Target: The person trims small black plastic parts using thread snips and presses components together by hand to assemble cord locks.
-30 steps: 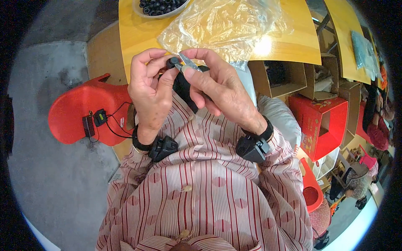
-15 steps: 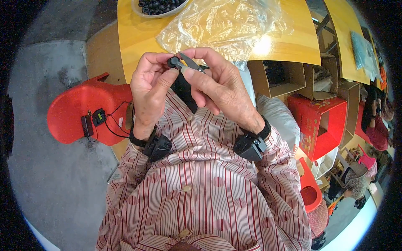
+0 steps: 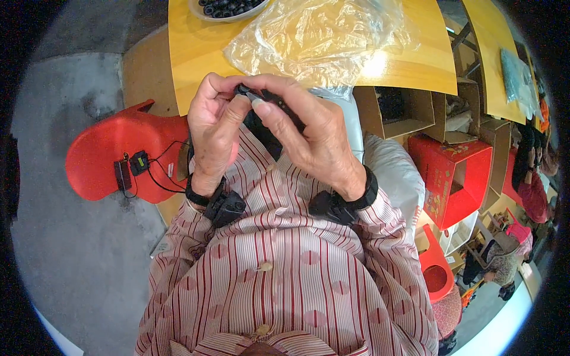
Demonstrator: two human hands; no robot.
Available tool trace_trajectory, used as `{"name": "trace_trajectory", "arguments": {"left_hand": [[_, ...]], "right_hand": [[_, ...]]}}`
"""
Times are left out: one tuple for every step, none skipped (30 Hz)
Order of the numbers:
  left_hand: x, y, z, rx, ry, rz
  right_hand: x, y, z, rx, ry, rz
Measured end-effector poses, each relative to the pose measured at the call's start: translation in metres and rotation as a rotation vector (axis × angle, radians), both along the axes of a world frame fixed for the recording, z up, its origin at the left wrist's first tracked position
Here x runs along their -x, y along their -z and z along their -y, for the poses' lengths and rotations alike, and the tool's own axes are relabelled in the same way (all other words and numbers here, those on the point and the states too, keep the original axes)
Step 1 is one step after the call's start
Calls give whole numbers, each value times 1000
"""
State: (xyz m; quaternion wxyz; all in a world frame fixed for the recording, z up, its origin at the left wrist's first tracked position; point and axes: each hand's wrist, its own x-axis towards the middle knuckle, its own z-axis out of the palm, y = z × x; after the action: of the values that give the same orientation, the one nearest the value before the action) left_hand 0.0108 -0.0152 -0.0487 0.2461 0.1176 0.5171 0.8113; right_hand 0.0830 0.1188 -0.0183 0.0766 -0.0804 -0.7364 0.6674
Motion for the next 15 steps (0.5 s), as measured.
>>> {"name": "trace_trajectory", "arguments": {"left_hand": [[-1,-1,0,-12,2,1],[-1,-2,0,-23,4,2],[-1,-2,1,-22,0,2],[-1,-1,3,-32,14,11],[-1,-1,4,-43,28,20],[-1,-1,4,-44,27,21],[0,-2,3,-47,23,12],[0,-2,3,-50,20,4],[-1,-1,3,-49,19,4],[-1,-1,3,-52,7,7],[-2,0,4,-55,-4,9],[-2,0,3,-54,-6,9],[-3,1,2,-30,-40,-41],[-4,1,2,-7,-75,-91],[-4,2,2,-7,-75,-90]], "right_hand": [[1,5,0,-204,11,-134],[3,10,0,-335,66,-294],[4,9,-1,-333,63,-294],[4,6,-3,-410,22,-307],[5,4,-4,-487,-18,-319],[5,2,-5,-488,-19,-318],[4,1,-5,-513,-30,-288],[3,0,-5,-538,-41,-257],[3,0,-5,-537,-42,-257],[4,1,-5,-542,-40,-279],[4,2,-5,-546,-38,-302],[4,1,-5,-545,-39,-302],[4,-1,-4,-559,-31,-307],[4,-2,-4,-574,-23,-312],[4,-2,-4,-574,-23,-311]]}}
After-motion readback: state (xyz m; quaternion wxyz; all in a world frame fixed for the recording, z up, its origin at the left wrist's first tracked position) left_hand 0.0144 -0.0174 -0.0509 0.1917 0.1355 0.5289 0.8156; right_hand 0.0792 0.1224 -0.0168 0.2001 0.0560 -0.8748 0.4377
